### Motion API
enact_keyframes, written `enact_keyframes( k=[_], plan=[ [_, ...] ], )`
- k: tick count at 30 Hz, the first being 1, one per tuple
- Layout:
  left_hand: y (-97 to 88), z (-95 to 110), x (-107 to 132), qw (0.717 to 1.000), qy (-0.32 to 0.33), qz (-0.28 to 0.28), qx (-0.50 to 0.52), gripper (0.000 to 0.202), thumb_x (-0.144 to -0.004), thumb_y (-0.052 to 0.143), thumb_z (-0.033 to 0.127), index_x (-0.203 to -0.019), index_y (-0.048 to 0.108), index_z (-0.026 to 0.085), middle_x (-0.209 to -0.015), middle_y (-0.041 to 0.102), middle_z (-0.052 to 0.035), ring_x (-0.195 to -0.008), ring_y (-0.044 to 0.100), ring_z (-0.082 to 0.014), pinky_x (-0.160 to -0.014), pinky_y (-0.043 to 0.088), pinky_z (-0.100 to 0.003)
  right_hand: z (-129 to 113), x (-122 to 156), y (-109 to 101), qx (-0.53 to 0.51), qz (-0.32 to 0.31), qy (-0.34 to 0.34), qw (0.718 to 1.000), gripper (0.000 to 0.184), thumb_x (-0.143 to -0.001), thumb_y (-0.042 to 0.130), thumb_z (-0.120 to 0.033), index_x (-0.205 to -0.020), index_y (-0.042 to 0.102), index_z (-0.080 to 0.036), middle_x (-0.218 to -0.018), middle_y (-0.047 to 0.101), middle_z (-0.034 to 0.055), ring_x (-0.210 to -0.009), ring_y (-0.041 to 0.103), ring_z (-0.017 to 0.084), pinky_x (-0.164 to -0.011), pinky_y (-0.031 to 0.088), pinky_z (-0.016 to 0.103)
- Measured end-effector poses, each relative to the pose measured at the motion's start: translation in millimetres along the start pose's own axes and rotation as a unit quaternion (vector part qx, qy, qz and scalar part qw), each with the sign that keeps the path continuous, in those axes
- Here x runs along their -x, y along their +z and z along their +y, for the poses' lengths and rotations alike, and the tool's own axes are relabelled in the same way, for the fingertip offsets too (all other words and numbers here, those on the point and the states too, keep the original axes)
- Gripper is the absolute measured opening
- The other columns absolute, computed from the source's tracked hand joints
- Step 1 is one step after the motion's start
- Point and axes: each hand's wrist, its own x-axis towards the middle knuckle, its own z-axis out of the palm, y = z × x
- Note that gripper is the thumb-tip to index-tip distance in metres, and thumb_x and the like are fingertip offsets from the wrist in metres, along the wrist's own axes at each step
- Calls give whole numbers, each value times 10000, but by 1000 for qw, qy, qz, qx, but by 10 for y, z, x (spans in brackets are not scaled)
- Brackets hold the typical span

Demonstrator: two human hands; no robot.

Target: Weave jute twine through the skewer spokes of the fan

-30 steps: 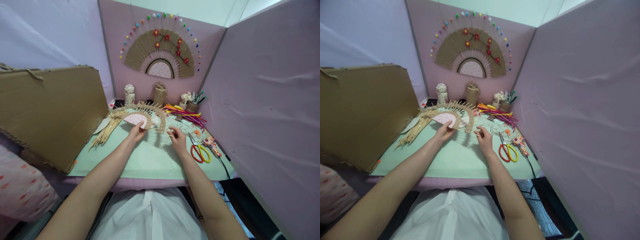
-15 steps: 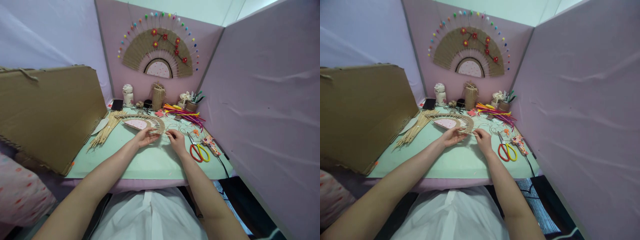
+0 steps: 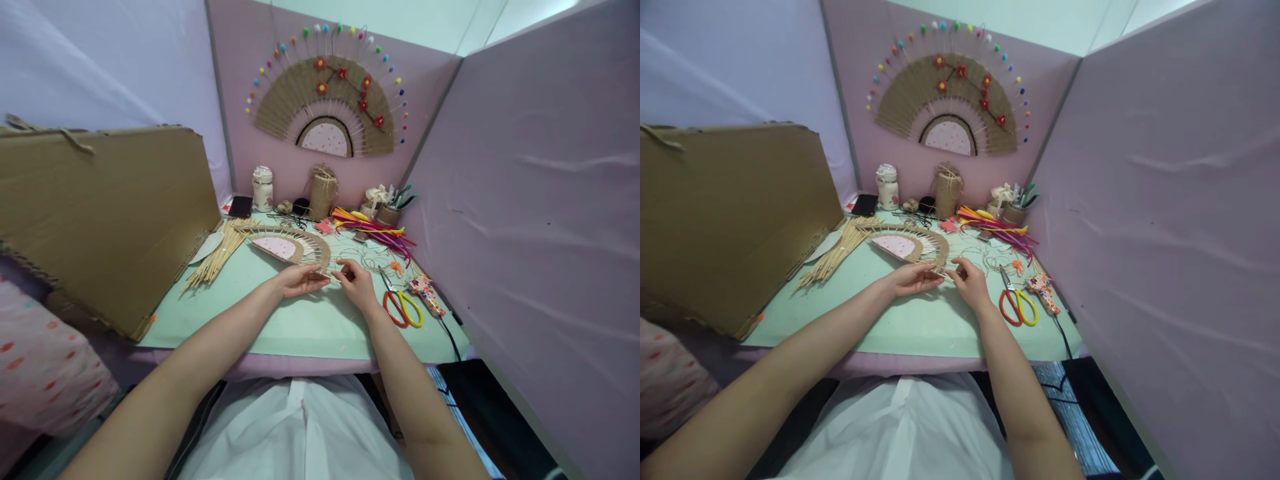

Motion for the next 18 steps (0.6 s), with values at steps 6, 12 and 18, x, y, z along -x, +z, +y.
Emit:
enact_keyframes(
  k=[6,12,18],
  plan=[
    [8,2,20,999,-38,1,-16,146,-853,539,168,-949,597,74,-832,700,-198,-799,701,-229,-723,560,-292,-13,4,-59,2,-11,-1,1000,240,-772,608,-405,-854,624,-180,-595,515,-20,-519,444,103,-525,387,235],
    [-33,-2,11,999,-33,-11,-9,153,-804,605,131,-939,608,61,-829,693,-196,-761,703,-211,-705,560,-240,-13,5,-83,-14,-21,2,1000,257,-774,597,-422,-733,635,-172,-645,601,22,-555,491,120,-529,400,249],
    [-29,-9,-6,1000,-11,8,-11,80,-798,591,97,-864,635,105,-778,694,-123,-724,691,-161,-694,557,-211,-8,7,-108,5,-22,-26,999,227,-773,611,-403,-726,634,-182,-631,581,16,-568,487,123,-536,395,251]
  ],
)
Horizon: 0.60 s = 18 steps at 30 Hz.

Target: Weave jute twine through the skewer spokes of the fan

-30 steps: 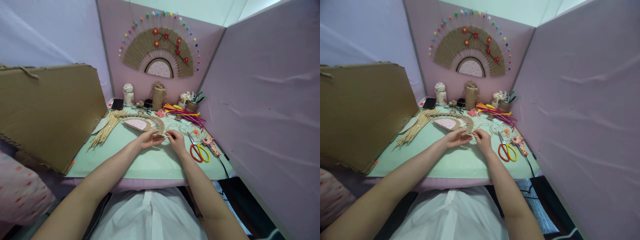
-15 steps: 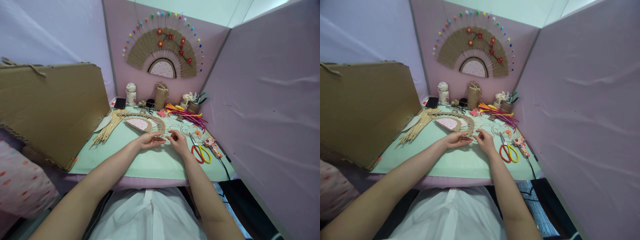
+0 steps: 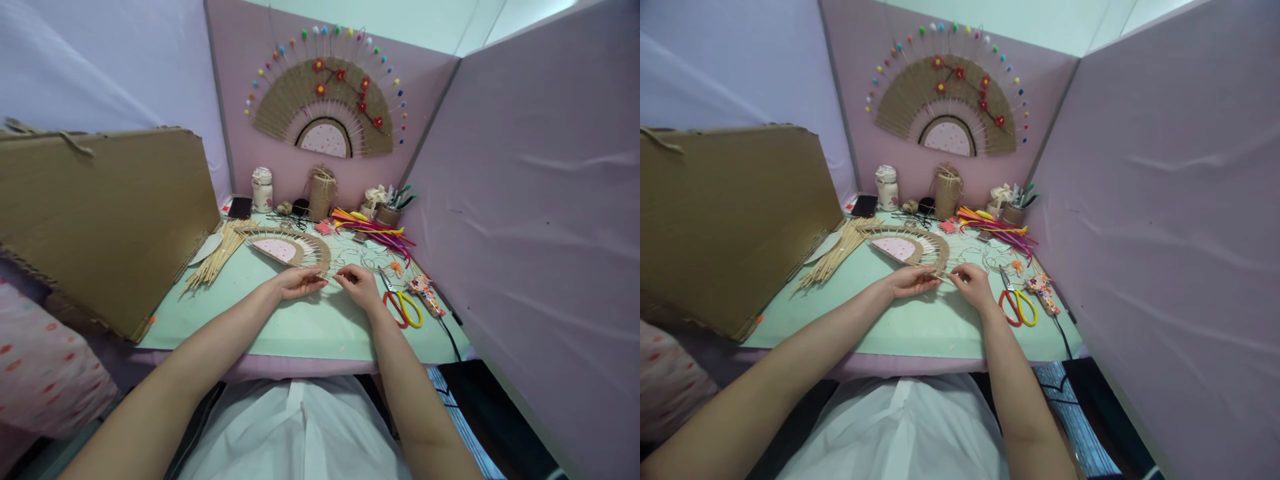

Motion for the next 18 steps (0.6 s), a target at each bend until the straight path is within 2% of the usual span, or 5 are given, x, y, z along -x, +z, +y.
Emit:
enact_keyframes(
  k=[5,10,18],
  plan=[
    [-4,-9,-9,1000,15,11,13,75,-788,585,51,-822,636,94,-743,689,-110,-704,685,-143,-707,553,-194,-21,0,-56,12,-21,-12,1000,190,-772,620,-369,-741,639,-182,-624,547,7,-579,474,121,-548,386,253],
    [-9,-9,-8,999,11,30,18,90,-781,582,37,-798,633,109,-730,685,-93,-699,681,-141,-692,558,-196,-15,15,-123,0,-54,-22,998,144,-788,601,-321,-815,645,-186,-697,551,14,-622,477,122,-579,393,254],
    [14,13,12,999,5,34,12,81,-801,559,34,-796,632,70,-724,682,-120,-682,679,-134,-691,549,-171,-3,17,-123,-79,-32,10,996,144,-781,612,-322,-777,640,-181,-749,577,31,-648,501,127,-594,402,262]
  ],
)
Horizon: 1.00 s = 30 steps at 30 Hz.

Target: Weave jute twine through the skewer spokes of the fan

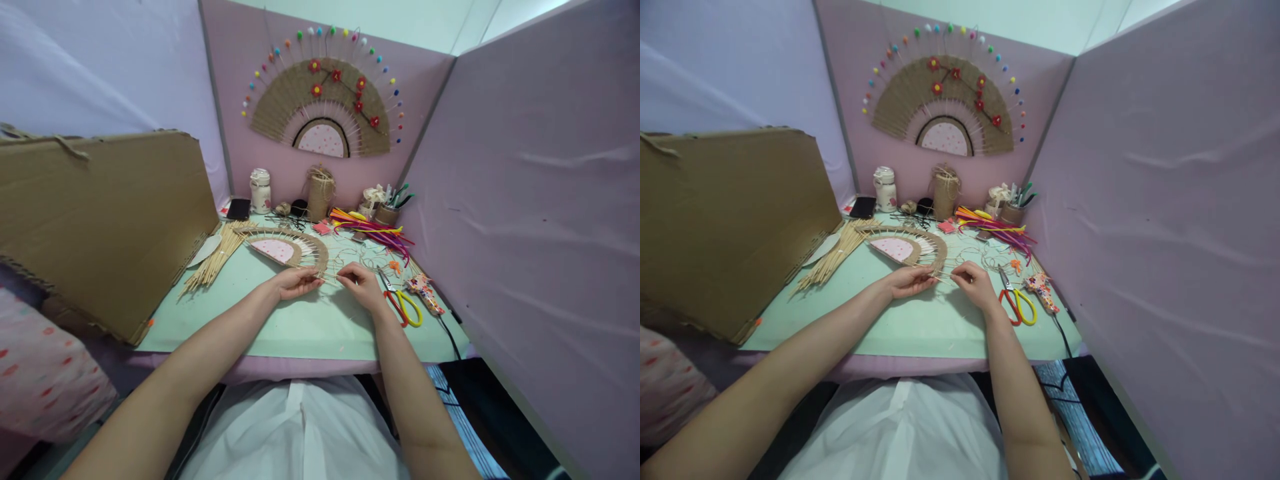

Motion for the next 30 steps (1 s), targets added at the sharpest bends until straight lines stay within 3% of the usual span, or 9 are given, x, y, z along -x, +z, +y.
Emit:
enact_keyframes(
  k=[5,9,16,23,30],
  plan=[
    [15,3,4,1000,-6,10,-1,88,-824,529,34,-831,613,60,-704,678,-105,-663,679,-129,-668,556,-173,-6,-2,-18,-93,21,81,992,201,-728,664,-375,-786,634,-184,-699,585,12,-609,501,122,-572,397,253],
    [8,6,-7,1000,-8,11,-1,102,-839,508,37,-838,608,59,-708,679,-110,-658,679,-127,-655,555,-166,14,-12,-16,-58,16,118,991,247,-751,619,-419,-782,638,-175,-687,592,15,-605,498,126,-574,390,254],
    [-18,3,-27,1000,-5,-2,0,90,-838,522,45,-832,611,62,-711,680,-107,-664,680,-125,-662,554,-164,30,13,9,-29,-2,122,992,272,-832,509,-433,-914,588,-186,-590,534,-19,-558,491,123,-563,381,249],
    [9,12,-14,1000,-14,10,-1,100,-847,517,59,-816,612,56,-698,677,-115,-642,676,-121,-647,554,-156,-42,-11,-12,-135,38,103,985,260,-714,651,-380,-853,521,-202,-697,554,-8,-625,511,123,-590,413,245],
    [14,16,-3,1000,-14,13,-1,108,-850,500,51,-809,599,66,-707,680,-119,-640,676,-118,-653,554,-157,35,-14,42,22,59,104,993,227,-739,605,-397,-742,624,-171,-658,591,23,-574,470,127,-571,381,259]
  ],
)
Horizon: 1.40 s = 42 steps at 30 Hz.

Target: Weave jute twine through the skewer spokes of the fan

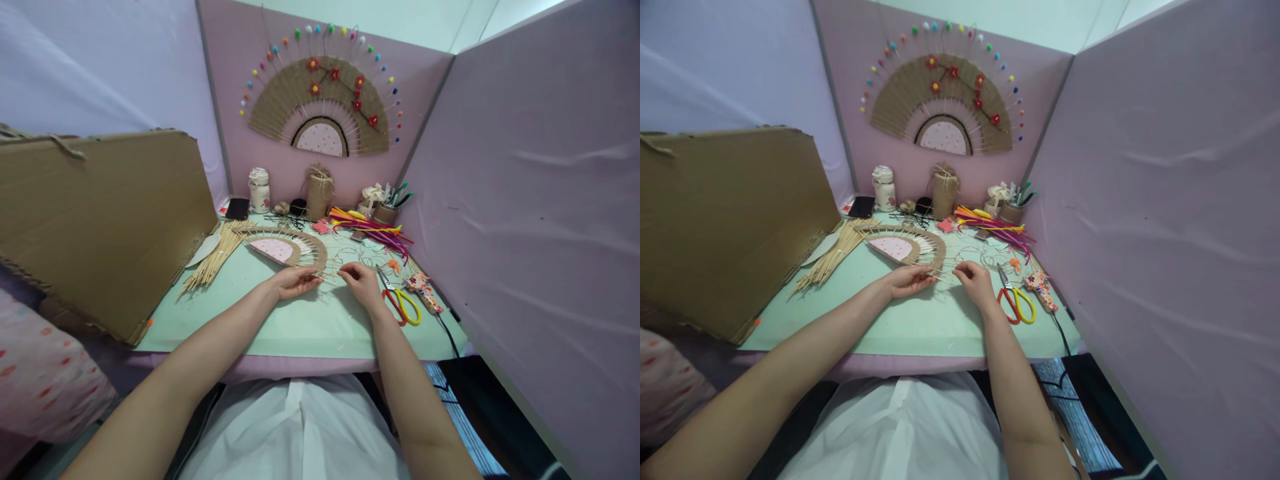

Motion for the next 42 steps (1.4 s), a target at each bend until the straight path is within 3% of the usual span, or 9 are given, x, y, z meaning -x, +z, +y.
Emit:
enact_keyframes(
  k=[11,17,30,36,42],
  plan=[
    [64,-16,33,1000,3,-20,-15,121,-866,470,72,-860,590,81,-747,688,-124,-686,683,-129,-686,551,-181,47,-66,189,97,34,67,992,424,-713,569,-535,-509,538,-165,-474,475,-11,-495,379,106,-510,292,240],
    [81,-31,50,999,-13,-42,-22,125,-852,503,92,-930,597,67,-800,694,-133,-709,679,-132,-703,544,-191,59,-37,239,121,25,68,990,477,-728,527,-582,-505,550,-161,-464,481,-1,-484,377,106,-492,289,239],
    [46,-45,18,999,-35,-23,-17,63,-814,569,89,-866,603,100,-721,670,-80,-611,639,-102,-619,534,-186,97,-25,191,129,34,72,988,434,-729,563,-544,-502,511,-178,-498,515,-1,-491,391,113,-499,277,244],
    [48,-61,13,999,11,-34,-12,133,-807,523,32,-916,582,79,-880,694,-137,-832,682,-161,-775,541,-234,66,-20,159,127,43,60,989,408,-730,578,-522,-520,515,-177,-502,497,-13,-506,391,112,-523,284,251],
    [84,-43,51,998,48,-42,-13,199,-777,539,-2,-940,525,112,-918,695,-141,-861,688,-178,-769,547,-241,96,-29,131,108,41,25,993,290,-763,556,-440,-644,591,-177,-564,554,5,-537,429,129,-560,331,259]
  ],
)
